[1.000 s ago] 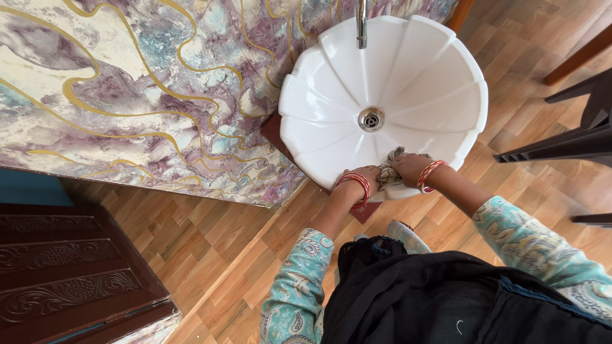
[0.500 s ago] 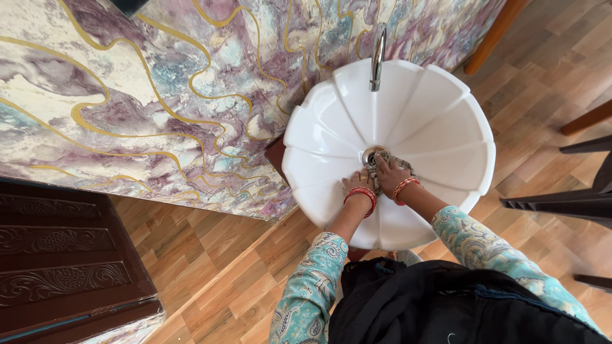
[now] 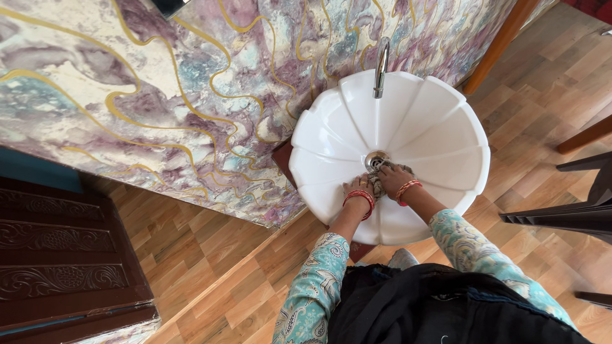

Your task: The person cleans a white petal-shaped sink using a cloth, wiping the interior surface and the faucet.

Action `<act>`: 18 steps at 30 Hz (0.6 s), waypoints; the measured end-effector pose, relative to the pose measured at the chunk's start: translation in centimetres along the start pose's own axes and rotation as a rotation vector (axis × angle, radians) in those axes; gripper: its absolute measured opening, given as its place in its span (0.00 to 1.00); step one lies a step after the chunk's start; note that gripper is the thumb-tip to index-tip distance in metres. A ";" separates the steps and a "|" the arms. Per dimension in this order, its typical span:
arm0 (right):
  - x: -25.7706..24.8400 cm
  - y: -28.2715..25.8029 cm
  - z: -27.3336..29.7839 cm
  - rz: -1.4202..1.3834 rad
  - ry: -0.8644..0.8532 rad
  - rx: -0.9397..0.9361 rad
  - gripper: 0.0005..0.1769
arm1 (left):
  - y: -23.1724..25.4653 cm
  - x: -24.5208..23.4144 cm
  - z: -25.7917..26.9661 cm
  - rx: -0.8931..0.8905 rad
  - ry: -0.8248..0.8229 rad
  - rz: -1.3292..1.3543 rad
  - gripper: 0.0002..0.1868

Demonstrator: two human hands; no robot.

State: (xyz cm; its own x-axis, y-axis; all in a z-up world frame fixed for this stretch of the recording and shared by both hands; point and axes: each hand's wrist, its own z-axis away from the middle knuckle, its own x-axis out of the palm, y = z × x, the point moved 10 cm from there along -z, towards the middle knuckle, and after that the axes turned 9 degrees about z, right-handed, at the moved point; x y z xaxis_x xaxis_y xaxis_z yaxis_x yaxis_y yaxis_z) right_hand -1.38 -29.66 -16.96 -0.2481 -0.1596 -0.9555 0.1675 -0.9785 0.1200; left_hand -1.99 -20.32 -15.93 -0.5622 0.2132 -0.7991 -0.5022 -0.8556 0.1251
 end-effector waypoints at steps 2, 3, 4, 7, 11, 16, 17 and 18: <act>0.1 -0.6 1.7 -0.037 -0.046 -0.008 0.29 | -0.2 0.9 0.6 0.033 0.019 0.019 0.37; -0.4 -1.0 2.7 -0.070 -0.045 -0.006 0.31 | -0.3 1.3 1.2 0.051 0.021 0.039 0.35; -0.9 -1.5 3.9 -0.103 -0.044 -0.004 0.32 | -0.3 1.5 1.9 0.069 0.023 0.060 0.33; -3.2 -3.1 7.5 -0.161 -0.094 0.033 0.30 | 0.0 1.2 5.0 0.135 -0.038 0.070 0.30; -7.4 -5.5 12.5 -0.190 -0.228 0.076 0.27 | 0.2 -0.7 11.2 0.188 -0.103 0.152 0.24; -9.8 -7.2 15.7 -0.297 -0.305 0.118 0.27 | -0.3 -2.1 15.6 0.333 -0.078 0.184 0.21; -9.6 -7.4 15.5 -0.320 -0.268 0.102 0.29 | -0.5 -2.0 15.7 0.357 -0.070 0.193 0.21; -9.5 -7.5 15.1 -0.324 -0.217 0.091 0.30 | -0.6 -1.8 15.5 0.370 -0.052 0.182 0.21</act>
State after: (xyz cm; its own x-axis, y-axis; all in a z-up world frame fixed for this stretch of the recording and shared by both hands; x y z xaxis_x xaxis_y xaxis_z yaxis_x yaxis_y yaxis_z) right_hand -14.71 -22.76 -4.74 -0.4715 0.1452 -0.8698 -0.0359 -0.9887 -0.1456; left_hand -10.82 -12.91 -5.44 -0.6913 0.1057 -0.7148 -0.5883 -0.6566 0.4720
